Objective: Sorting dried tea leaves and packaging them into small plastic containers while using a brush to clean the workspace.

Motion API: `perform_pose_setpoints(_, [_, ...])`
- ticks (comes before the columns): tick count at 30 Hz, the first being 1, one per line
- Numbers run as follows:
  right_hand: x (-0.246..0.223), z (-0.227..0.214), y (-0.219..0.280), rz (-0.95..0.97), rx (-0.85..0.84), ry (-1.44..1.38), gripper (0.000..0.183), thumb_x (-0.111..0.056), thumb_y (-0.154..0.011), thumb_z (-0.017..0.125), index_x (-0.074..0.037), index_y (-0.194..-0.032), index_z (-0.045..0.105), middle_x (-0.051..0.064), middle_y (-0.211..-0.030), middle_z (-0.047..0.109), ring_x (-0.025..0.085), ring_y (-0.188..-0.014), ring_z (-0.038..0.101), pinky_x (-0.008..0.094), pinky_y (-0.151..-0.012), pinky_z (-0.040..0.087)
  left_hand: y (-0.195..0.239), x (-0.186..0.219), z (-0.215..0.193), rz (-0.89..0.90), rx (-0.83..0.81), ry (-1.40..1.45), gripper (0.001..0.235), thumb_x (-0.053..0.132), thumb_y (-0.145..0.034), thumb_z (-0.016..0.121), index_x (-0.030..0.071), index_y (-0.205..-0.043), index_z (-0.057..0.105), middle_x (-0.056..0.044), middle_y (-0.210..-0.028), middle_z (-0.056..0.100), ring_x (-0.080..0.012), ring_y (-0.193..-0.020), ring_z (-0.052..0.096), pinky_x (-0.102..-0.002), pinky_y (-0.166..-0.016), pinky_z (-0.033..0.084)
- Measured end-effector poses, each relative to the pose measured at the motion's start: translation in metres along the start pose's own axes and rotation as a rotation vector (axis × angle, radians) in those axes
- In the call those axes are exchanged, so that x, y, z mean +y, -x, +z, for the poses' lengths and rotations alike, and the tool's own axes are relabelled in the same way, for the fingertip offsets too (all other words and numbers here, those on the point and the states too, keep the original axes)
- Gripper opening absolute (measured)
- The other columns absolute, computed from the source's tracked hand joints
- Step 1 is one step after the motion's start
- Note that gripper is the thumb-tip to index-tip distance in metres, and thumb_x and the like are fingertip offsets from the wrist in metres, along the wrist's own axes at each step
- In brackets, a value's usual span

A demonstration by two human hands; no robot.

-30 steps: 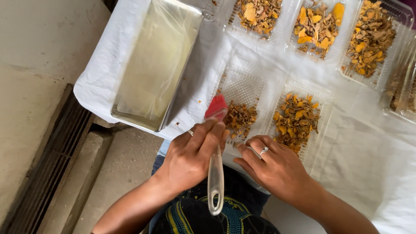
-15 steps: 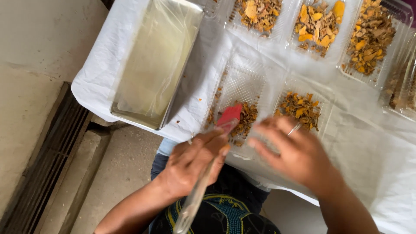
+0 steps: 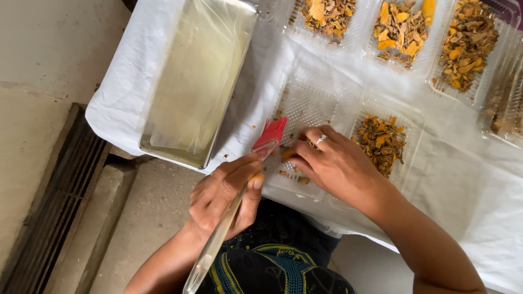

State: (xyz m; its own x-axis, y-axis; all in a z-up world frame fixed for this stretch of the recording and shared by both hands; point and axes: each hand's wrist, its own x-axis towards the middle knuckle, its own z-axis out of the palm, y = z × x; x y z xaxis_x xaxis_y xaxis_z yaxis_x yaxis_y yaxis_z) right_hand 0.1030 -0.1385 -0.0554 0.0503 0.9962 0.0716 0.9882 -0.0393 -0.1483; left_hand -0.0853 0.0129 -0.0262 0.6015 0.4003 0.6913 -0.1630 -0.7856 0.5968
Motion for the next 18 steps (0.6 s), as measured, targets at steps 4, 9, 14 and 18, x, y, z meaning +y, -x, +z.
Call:
perform_pose_setpoints(4, [0.001, -0.001, 0.011, -0.001, 0.013, 0.113, 0.015, -0.02, -0.097, 0.07, -0.011, -0.108, 0.067, 0.007, -0.115, 0.058, 0.025, -0.098, 0.065, 0.038, -0.082, 0.06, -0.002, -0.003, -0.002, 0.022, 0.016, 0.037, 0.017, 0.004, -0.101, 0.057, -0.01, -0.099, 0.066, -0.019, -0.095, 0.073, -0.0302, -0.086, 0.079, -0.034, -0.076, 0.067])
perform_pose_setpoints(9, [-0.006, -0.008, 0.022, 0.049, -0.066, 0.219, 0.051, -0.045, -0.091, 0.072, -0.011, -0.128, 0.065, 0.012, -0.133, 0.06, 0.03, -0.119, 0.062, 0.044, -0.107, 0.05, -0.001, -0.002, -0.007, -0.003, 0.016, 0.065, 0.017, 0.004, -0.1, 0.057, -0.011, -0.099, 0.066, -0.021, -0.093, 0.074, -0.0321, -0.086, 0.08, -0.034, -0.073, 0.068])
perform_pose_setpoints(14, [-0.01, 0.004, 0.027, 0.119, -0.327, 0.303, 0.07, -0.008, -0.078, 0.065, -0.014, -0.146, 0.048, 0.018, -0.148, 0.05, 0.032, -0.119, 0.063, 0.043, -0.072, 0.064, -0.001, -0.001, -0.007, -0.01, -0.013, 0.078, 0.017, 0.004, -0.099, 0.058, -0.01, -0.1, 0.067, -0.022, -0.096, 0.074, -0.0318, -0.087, 0.08, -0.033, -0.075, 0.067])
perform_pose_setpoints(18, [0.0, 0.01, 0.025, 0.025, -0.269, 0.407, 0.069, -0.003, -0.072, 0.071, -0.009, -0.139, 0.055, 0.014, -0.139, 0.056, 0.018, -0.116, 0.065, 0.027, -0.072, 0.063, -0.003, -0.001, -0.007, -0.007, -0.026, 0.078, 0.018, 0.006, -0.1, 0.058, -0.009, -0.102, 0.067, -0.025, -0.101, 0.074, -0.0306, -0.086, 0.08, -0.032, -0.076, 0.066])
